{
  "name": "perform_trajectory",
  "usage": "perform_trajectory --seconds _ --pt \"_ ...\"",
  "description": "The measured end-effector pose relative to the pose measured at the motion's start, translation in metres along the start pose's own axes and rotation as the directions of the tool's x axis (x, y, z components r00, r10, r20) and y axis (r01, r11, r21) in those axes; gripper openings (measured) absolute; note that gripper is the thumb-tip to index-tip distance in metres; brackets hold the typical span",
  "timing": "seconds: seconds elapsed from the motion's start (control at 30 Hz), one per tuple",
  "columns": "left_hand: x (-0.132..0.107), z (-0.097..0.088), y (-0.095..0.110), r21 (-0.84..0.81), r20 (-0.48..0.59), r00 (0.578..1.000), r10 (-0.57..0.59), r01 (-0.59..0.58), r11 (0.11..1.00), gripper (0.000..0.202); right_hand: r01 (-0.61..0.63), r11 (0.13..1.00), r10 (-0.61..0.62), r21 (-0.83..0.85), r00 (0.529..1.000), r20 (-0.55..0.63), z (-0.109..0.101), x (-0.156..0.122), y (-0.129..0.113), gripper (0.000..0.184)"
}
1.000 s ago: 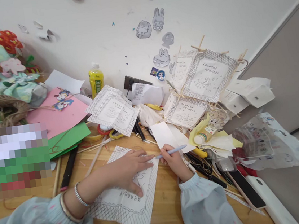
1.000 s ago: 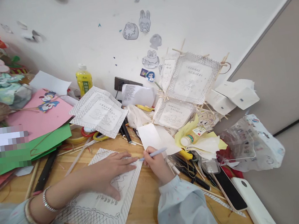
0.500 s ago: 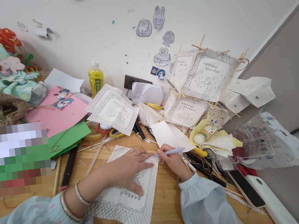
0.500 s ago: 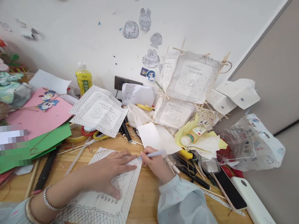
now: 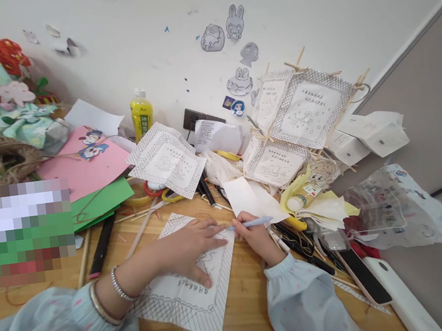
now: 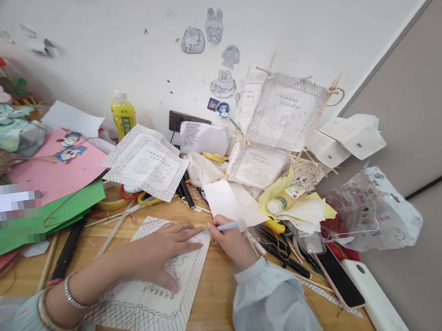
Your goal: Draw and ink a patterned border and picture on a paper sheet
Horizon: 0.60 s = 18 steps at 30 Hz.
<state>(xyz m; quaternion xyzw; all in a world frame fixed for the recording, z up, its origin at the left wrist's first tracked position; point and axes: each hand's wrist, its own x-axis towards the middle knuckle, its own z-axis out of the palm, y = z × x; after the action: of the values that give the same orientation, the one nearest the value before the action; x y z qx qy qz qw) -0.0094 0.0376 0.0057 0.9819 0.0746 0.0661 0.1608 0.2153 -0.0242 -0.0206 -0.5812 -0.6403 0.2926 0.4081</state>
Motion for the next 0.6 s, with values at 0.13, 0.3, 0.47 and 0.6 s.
perform_trajectory --seconds 0.13,0.3,0.47,0.6 --pt "0.0001 0.0008 -0.0003 -0.003 -0.020 1.000 0.007 -0.007 1.000 0.088 -0.021 1.000 0.021 0.010 1.000 -0.010 0.0006 -0.0007 0.0008 0.029" --pt "0.0001 0.0012 -0.0003 0.002 0.012 1.000 -0.007 0.007 1.000 0.090 -0.027 1.000 0.027 0.009 0.999 -0.023 0.0006 -0.0008 -0.0013 0.031" --pt "-0.0007 0.0032 -0.0027 -0.039 0.002 1.000 0.010 -0.010 0.999 0.090 -0.048 0.999 0.049 0.016 0.998 -0.027 0.0010 -0.0007 -0.0021 0.031" --pt "-0.0009 0.0038 -0.0033 -0.050 0.011 1.000 0.004 -0.003 0.999 0.092 -0.057 0.998 0.057 0.013 0.998 -0.036 0.0016 -0.0004 0.0015 0.030"
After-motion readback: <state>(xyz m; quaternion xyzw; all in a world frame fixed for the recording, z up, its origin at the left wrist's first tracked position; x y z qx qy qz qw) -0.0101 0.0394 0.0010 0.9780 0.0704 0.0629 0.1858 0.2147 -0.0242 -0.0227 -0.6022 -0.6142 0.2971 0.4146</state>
